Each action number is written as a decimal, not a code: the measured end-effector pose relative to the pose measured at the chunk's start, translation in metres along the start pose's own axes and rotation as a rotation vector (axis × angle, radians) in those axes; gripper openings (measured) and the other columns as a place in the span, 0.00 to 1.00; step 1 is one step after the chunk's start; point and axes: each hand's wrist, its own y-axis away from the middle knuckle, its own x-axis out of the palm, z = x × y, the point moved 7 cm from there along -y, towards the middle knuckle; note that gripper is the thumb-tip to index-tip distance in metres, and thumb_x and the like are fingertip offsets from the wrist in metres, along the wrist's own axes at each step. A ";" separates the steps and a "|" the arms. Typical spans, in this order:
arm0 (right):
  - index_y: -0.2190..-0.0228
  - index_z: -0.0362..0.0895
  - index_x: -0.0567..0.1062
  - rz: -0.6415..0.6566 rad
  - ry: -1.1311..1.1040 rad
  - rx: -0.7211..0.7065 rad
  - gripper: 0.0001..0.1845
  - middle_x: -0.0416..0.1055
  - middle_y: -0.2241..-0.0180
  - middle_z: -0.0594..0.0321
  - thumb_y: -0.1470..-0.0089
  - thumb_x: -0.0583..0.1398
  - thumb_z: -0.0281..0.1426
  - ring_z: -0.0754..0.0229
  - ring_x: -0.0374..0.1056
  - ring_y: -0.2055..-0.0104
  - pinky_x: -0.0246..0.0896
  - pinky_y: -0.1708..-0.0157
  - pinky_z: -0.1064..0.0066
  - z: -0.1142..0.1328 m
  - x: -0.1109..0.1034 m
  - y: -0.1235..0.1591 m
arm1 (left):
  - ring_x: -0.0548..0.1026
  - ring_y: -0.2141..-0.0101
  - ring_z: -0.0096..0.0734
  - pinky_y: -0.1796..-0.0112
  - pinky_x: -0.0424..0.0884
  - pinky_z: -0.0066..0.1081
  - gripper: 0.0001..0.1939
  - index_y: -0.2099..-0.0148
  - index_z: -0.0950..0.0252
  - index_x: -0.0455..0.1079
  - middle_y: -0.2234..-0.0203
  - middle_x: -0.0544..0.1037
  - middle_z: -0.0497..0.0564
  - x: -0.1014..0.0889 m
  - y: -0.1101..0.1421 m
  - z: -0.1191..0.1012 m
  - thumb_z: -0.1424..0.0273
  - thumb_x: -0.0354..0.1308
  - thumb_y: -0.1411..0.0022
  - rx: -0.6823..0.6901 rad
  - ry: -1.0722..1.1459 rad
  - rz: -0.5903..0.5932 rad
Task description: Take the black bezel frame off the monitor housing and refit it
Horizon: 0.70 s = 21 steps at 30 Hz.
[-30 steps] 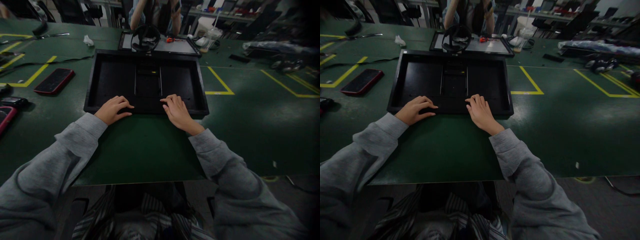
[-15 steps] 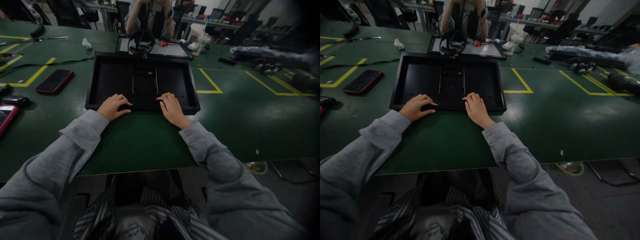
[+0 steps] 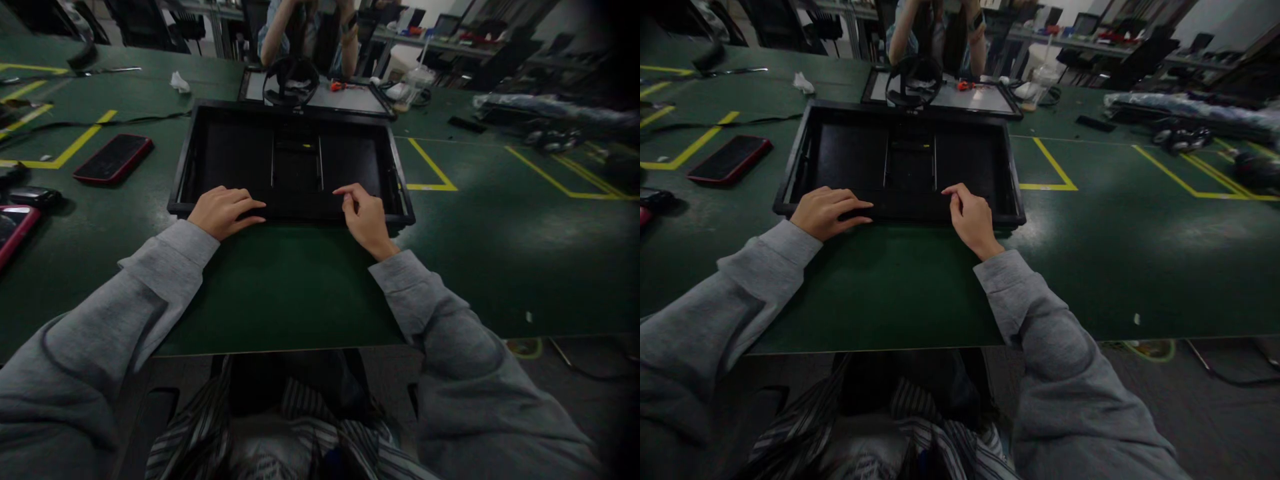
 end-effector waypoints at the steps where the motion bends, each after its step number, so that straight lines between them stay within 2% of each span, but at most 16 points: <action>1: 0.55 0.48 0.79 -0.011 -0.011 0.001 0.19 0.68 0.75 0.63 0.30 0.52 0.42 0.57 0.67 0.72 0.64 0.65 0.62 -0.001 -0.001 0.000 | 0.79 0.58 0.44 0.57 0.72 0.42 0.22 0.43 0.58 0.78 0.58 0.81 0.56 0.000 0.000 0.000 0.51 0.56 0.29 -0.002 0.001 -0.003; 7: 0.54 0.49 0.78 0.081 -0.023 0.018 0.16 0.70 0.71 0.62 0.31 0.54 0.40 0.56 0.67 0.70 0.66 0.62 0.60 -0.004 0.009 -0.001 | 0.76 0.53 0.46 0.54 0.71 0.45 0.20 0.47 0.55 0.79 0.51 0.79 0.56 0.009 -0.003 0.003 0.50 0.58 0.31 -0.013 0.092 0.051; 9: 0.54 0.49 0.78 0.066 0.023 0.003 0.15 0.73 0.66 0.59 0.31 0.53 0.39 0.53 0.70 0.63 0.67 0.56 0.56 -0.006 0.004 -0.005 | 0.75 0.50 0.48 0.49 0.68 0.50 0.20 0.48 0.54 0.78 0.50 0.79 0.54 0.001 -0.003 0.009 0.49 0.57 0.31 -0.092 0.088 0.017; 11: 0.52 0.48 0.77 0.007 0.125 0.022 0.16 0.73 0.59 0.55 0.32 0.53 0.38 0.48 0.70 0.54 0.66 0.49 0.50 -0.016 -0.011 -0.011 | 0.71 0.45 0.50 0.43 0.62 0.55 0.21 0.46 0.55 0.77 0.47 0.78 0.54 -0.017 0.001 0.019 0.49 0.54 0.29 -0.220 0.038 -0.092; 13: 0.49 0.47 0.75 -0.092 0.275 0.107 0.17 0.71 0.51 0.49 0.33 0.53 0.38 0.41 0.65 0.43 0.61 0.43 0.44 -0.036 -0.034 -0.014 | 0.64 0.38 0.54 0.39 0.54 0.59 0.22 0.41 0.58 0.74 0.40 0.73 0.55 -0.038 0.010 0.035 0.52 0.52 0.27 -0.378 -0.034 -0.239; 15: 0.44 0.44 0.71 -0.189 0.418 0.252 0.21 0.65 0.43 0.42 0.34 0.55 0.39 0.35 0.56 0.36 0.55 0.40 0.38 -0.065 -0.059 -0.013 | 0.56 0.34 0.59 0.38 0.49 0.62 0.26 0.34 0.62 0.68 0.33 0.65 0.58 -0.051 0.022 0.056 0.56 0.56 0.29 -0.550 -0.082 -0.333; 18: 0.38 0.38 0.66 -0.196 0.518 0.484 0.29 0.58 0.37 0.34 0.37 0.58 0.39 0.29 0.51 0.33 0.51 0.39 0.33 -0.108 -0.077 -0.005 | 0.53 0.33 0.62 0.38 0.47 0.67 0.36 0.31 0.66 0.62 0.30 0.61 0.63 -0.049 0.038 0.092 0.58 0.64 0.35 -0.776 -0.087 -0.290; 21: 0.37 0.38 0.65 -0.085 0.509 0.532 0.31 0.61 0.37 0.35 0.37 0.59 0.37 0.29 0.54 0.33 0.51 0.38 0.33 -0.129 -0.070 -0.003 | 0.56 0.35 0.60 0.40 0.50 0.69 0.28 0.38 0.68 0.69 0.34 0.68 0.63 -0.035 0.045 0.116 0.57 0.62 0.35 -0.874 -0.047 -0.185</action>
